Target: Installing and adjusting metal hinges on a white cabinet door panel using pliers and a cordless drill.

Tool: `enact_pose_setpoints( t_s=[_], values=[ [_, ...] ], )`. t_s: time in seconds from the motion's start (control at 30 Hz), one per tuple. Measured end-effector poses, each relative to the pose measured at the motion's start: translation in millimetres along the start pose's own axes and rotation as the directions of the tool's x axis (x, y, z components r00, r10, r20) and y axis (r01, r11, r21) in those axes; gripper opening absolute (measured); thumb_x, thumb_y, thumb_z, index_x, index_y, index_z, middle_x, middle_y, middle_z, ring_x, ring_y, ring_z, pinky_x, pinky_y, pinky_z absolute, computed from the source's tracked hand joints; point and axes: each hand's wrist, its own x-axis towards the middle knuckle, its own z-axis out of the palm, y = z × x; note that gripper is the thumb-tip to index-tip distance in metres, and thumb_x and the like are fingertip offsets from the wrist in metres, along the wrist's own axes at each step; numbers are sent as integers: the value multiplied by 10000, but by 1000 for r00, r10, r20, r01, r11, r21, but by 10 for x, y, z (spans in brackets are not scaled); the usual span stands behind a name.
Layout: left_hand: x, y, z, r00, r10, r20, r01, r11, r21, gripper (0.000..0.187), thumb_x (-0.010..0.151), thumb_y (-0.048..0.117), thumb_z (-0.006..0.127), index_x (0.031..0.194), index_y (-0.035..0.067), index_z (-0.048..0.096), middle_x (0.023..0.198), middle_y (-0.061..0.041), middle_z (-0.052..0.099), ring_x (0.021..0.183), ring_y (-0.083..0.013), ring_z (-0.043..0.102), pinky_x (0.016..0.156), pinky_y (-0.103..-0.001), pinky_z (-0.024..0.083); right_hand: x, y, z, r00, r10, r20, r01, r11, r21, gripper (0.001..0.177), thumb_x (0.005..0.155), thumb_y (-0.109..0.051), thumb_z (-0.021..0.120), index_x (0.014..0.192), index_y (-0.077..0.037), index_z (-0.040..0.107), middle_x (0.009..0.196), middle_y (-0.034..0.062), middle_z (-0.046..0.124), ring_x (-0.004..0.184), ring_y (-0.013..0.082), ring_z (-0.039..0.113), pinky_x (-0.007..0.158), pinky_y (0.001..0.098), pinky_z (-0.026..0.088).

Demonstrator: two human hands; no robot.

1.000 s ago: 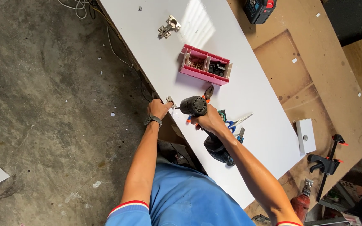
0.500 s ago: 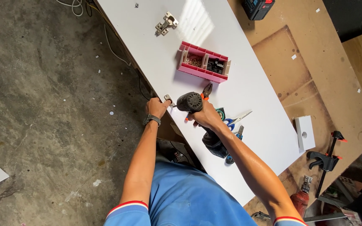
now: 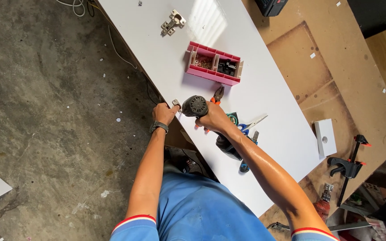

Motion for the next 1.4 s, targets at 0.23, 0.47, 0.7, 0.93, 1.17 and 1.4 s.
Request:
enact_pose_setpoints(
  t_s=[0.23,0.47,0.7,0.93,1.17,1.4],
  values=[
    [-62,87,-71,998,-54,12,53,998,16,389,752,402,800,765,17,751,747,-139,732,675,-277,692,619,-421,516,44,10,-16,998,-36,43,40,996,-83,542,686,-4,699,1218,2,595,849,119,790,617,197,740,529,326,623],
    [-53,83,-53,997,-75,8,75,997,3,376,744,398,799,786,26,762,760,-132,740,686,-275,696,620,-417,511,92,31,-46,997,-65,36,70,980,-186,599,678,-28,727,1263,-32,600,853,108,793,615,202,746,592,311,616],
    [-13,26,-16,999,-37,-3,37,999,10,389,747,400,798,791,16,761,768,-148,743,689,-288,702,631,-416,518,86,-2,-64,998,-35,46,43,984,-175,638,664,-25,690,1294,-41,587,832,107,793,578,217,735,569,333,616],
    [30,-44,36,1000,-3,-28,4,1000,16,393,765,391,794,742,5,723,720,-153,712,642,-274,671,598,-415,496,195,192,3,990,-142,10,138,941,-308,674,617,-40,771,1275,-75,628,796,124,764,640,245,718,652,384,594],
    [35,-25,27,999,-36,-9,37,999,39,426,787,428,799,699,26,687,682,-118,670,608,-237,614,560,-402,460,138,39,3,996,-83,19,84,936,-342,725,625,-50,747,1331,-130,600,797,118,763,658,259,735,698,402,599],
    [19,4,10,999,-19,-28,20,999,42,493,758,476,826,685,11,682,674,-139,665,609,-261,621,572,-413,469,65,-134,-23,998,-43,39,54,935,-351,780,625,-40,720,1377,-183,567,827,103,754,607,260,734,644,400,627]
  ],
)
